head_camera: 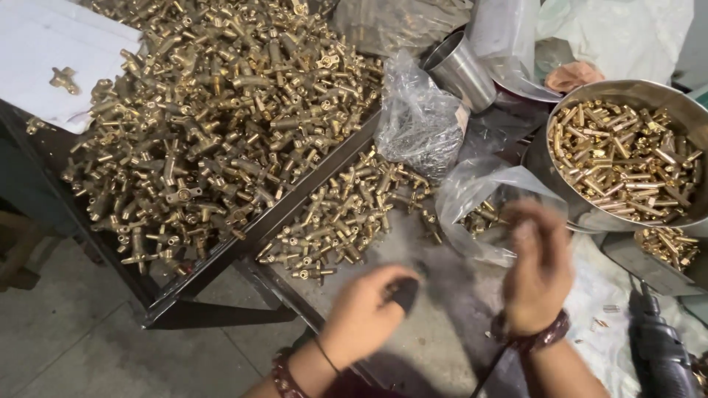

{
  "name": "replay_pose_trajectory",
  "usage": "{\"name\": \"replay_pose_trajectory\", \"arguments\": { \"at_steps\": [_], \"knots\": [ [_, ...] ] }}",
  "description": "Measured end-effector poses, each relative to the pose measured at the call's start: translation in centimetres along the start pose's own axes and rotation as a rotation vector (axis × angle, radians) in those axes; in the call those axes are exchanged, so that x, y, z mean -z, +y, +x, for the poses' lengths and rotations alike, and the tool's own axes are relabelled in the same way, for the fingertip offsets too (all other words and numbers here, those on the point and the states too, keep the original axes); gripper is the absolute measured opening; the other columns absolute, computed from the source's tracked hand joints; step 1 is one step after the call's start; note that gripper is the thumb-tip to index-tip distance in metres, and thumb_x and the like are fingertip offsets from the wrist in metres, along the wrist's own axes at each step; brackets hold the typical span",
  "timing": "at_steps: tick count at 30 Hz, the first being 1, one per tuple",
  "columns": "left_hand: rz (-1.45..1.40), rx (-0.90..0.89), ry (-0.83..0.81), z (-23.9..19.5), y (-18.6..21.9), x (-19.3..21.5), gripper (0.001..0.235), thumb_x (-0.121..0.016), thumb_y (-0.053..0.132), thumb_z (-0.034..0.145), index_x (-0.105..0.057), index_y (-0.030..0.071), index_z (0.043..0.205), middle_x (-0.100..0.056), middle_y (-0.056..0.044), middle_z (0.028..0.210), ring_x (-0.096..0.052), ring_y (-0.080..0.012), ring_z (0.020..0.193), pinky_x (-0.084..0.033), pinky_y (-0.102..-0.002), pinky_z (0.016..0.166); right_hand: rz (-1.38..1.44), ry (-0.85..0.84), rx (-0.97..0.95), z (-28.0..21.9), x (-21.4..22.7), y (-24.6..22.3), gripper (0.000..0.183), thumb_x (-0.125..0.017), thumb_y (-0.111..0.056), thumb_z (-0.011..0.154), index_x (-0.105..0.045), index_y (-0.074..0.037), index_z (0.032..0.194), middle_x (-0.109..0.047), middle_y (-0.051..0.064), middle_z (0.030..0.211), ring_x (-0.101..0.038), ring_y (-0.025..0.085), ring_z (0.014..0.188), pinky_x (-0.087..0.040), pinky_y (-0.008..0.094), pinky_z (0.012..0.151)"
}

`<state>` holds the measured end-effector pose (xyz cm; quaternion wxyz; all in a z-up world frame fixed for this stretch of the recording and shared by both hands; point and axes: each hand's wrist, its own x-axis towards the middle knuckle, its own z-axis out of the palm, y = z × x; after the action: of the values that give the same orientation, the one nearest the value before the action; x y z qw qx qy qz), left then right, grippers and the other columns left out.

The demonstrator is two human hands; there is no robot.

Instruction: Inspecting and sorting brass valve components into a plastic bag at a workbench.

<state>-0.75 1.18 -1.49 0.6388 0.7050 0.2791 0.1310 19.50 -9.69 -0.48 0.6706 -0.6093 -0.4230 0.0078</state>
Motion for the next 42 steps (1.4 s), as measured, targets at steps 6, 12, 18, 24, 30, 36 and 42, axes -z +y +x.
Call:
{"name": "replay_pose_trajectory", "arguments": {
  "at_steps": [6,12,18,24,30,36,42],
  "knots": [
    [0.521,-0.287,0.319,2.3,0.5,3.3,0.043,-0.067,0.003,0.074,-0.068,0.005,0.117,-0.067,-0.012,0.125,-0.066,-0.0289,0.112,-0.053,-0.042,0.099,-0.410,-0.580,0.176,-3.1,-5.2,-2.8,0.044,-0.069,-0.011,0.087,-0.058,-0.006,0.129,-0.060,0.015,0.138,-0.056,0.035,0.135,-0.046,0.044,0.111],
    [0.752,-0.398,0.433,2.2,-0.8,3.3,0.073,-0.074,0.010,0.063,-0.054,0.001,0.133,-0.039,-0.022,0.150,-0.028,-0.0400,0.148,-0.021,-0.054,0.121,-0.662,-0.476,0.090,0.9,-9.1,6.1,0.077,-0.075,-0.016,0.081,-0.038,-0.003,0.147,-0.033,0.021,0.158,-0.031,0.043,0.146,-0.034,0.053,0.114],
    [0.842,-0.217,0.413,3.1,-0.9,3.5,0.089,-0.077,0.014,0.061,-0.044,0.002,0.143,-0.023,-0.024,0.158,-0.008,-0.0412,0.151,-0.002,-0.067,0.117,-1.021,-0.576,0.018,3.1,-10.4,5.7,0.076,-0.079,-0.027,0.079,-0.046,-0.016,0.146,-0.039,0.010,0.154,-0.035,0.035,0.141,-0.031,0.056,0.111],
    [0.876,-0.126,0.323,3.3,-0.9,3.4,0.083,-0.078,0.020,0.068,-0.045,0.005,0.142,-0.023,-0.023,0.159,-0.009,-0.0390,0.152,0.001,-0.066,0.118,-0.705,-0.591,0.063,-0.5,-8.1,6.6,0.057,-0.075,-0.021,0.083,-0.057,-0.011,0.136,-0.046,0.013,0.150,-0.041,0.036,0.140,-0.037,0.051,0.113],
    [0.829,-0.285,0.426,3.5,-2.6,3.2,0.066,-0.071,0.022,0.080,-0.051,0.004,0.140,-0.029,-0.024,0.157,-0.014,-0.0405,0.151,-0.004,-0.068,0.117,-0.601,-0.548,0.122,-6.9,-6.2,0.4,0.054,-0.077,-0.018,0.074,-0.062,-0.006,0.125,-0.051,0.016,0.142,-0.045,0.040,0.135,-0.037,0.053,0.110],
    [0.703,-0.493,0.433,2.5,-1.9,3.1,0.067,-0.060,0.009,0.074,-0.053,0.001,0.140,-0.037,-0.023,0.157,-0.024,-0.0401,0.152,-0.017,-0.058,0.124,-0.298,-0.529,0.038,-8.1,-3.7,0.1,0.038,-0.072,-0.006,0.087,-0.066,-0.008,0.124,-0.061,0.011,0.144,-0.055,0.034,0.138,-0.043,0.047,0.114],
    [0.621,-0.583,0.465,1.3,-1.3,2.5,0.059,-0.056,0.005,0.079,-0.056,0.002,0.137,-0.044,-0.020,0.155,-0.032,-0.0409,0.152,-0.024,-0.053,0.127,-0.447,-0.619,0.148,1.2,-7.2,2.3,0.068,-0.068,0.001,0.078,-0.050,-0.006,0.143,-0.039,0.017,0.157,-0.036,0.041,0.146,-0.034,0.050,0.118]
  ]
}}
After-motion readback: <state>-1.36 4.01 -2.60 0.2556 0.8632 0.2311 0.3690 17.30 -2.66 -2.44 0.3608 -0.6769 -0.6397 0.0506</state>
